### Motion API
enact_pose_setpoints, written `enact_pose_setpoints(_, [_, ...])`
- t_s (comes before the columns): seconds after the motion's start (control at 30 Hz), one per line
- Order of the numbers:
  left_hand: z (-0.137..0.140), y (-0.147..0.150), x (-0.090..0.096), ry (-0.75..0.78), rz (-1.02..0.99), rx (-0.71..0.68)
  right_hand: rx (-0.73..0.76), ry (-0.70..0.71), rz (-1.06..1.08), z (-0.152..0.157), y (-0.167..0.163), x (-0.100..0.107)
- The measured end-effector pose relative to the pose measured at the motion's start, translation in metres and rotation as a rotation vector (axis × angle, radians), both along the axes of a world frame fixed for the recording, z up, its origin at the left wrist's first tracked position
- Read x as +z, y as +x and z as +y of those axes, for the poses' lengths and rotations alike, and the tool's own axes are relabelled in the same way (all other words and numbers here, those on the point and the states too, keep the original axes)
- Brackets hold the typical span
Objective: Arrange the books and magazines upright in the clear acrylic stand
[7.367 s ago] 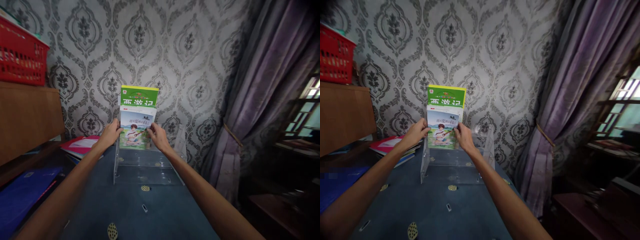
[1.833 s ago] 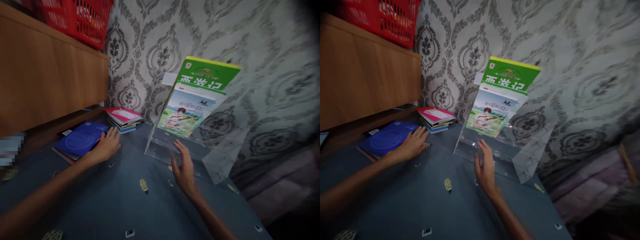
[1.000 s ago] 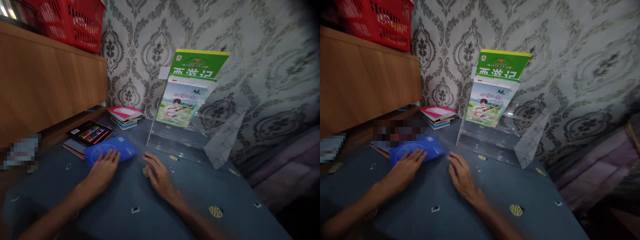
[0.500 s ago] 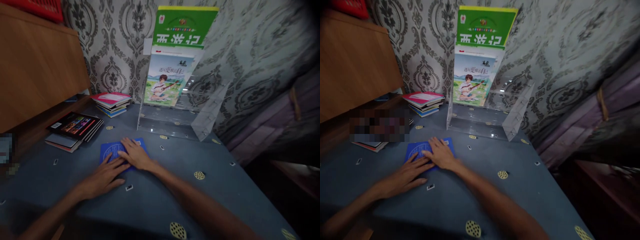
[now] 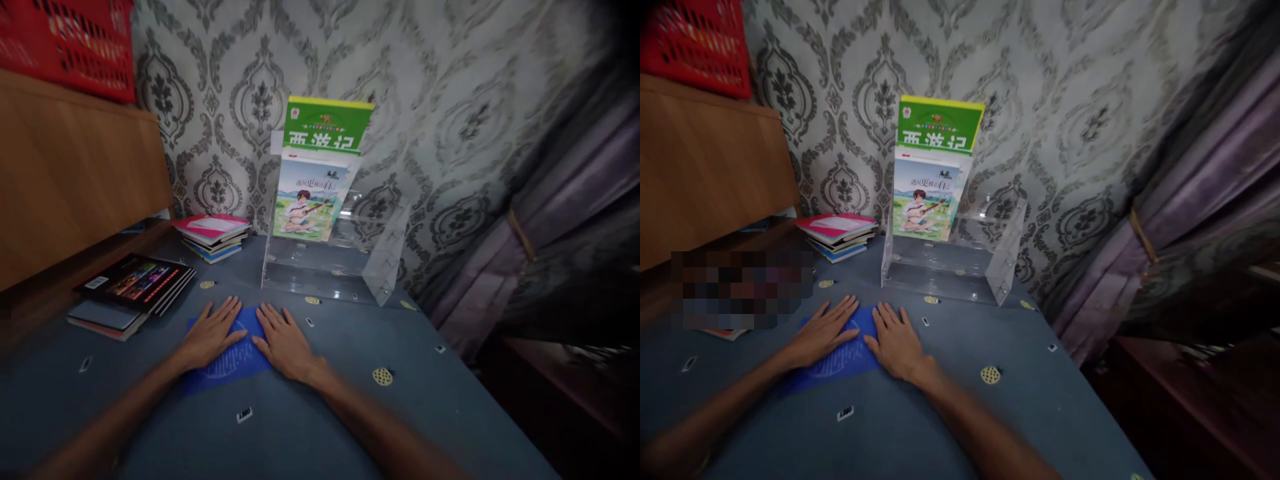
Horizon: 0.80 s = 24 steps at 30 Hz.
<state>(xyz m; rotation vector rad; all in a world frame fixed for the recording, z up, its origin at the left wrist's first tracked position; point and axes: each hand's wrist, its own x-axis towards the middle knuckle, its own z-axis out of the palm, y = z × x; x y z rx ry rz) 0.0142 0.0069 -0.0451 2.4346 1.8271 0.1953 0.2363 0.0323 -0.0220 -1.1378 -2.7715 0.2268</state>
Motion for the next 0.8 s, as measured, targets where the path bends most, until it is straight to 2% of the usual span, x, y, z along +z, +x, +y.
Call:
enact_pose_setpoints(0.17, [0.038, 0.02, 0.003, 0.066, -0.014, 0.035, -0.007, -0.034, 0.011, -0.001, 0.002, 0.002])
enact_pose_setpoints(0.3, [0.044, 0.04, 0.008, 0.107, -0.042, 0.019, -0.008, -0.051, 0.021, -0.004, 0.001, 0.006])
enact_pose_setpoints(0.47, [0.017, 0.043, 0.003, 0.069, -0.035, -0.03, -0.003, -0.068, 0.046, -0.003, 0.003, 0.008])
enact_pose_setpoints(0.63, [-0.016, 0.014, -0.008, 0.096, -0.021, 0.024, -0.015, -0.11, 0.033, -0.004, 0.005, 0.014])
enact_pose_setpoints(0.8, [-0.036, -0.008, 0.003, 0.03, 0.007, 0.076, -0.004, -0.122, -0.053, -0.006, 0.007, 0.021])
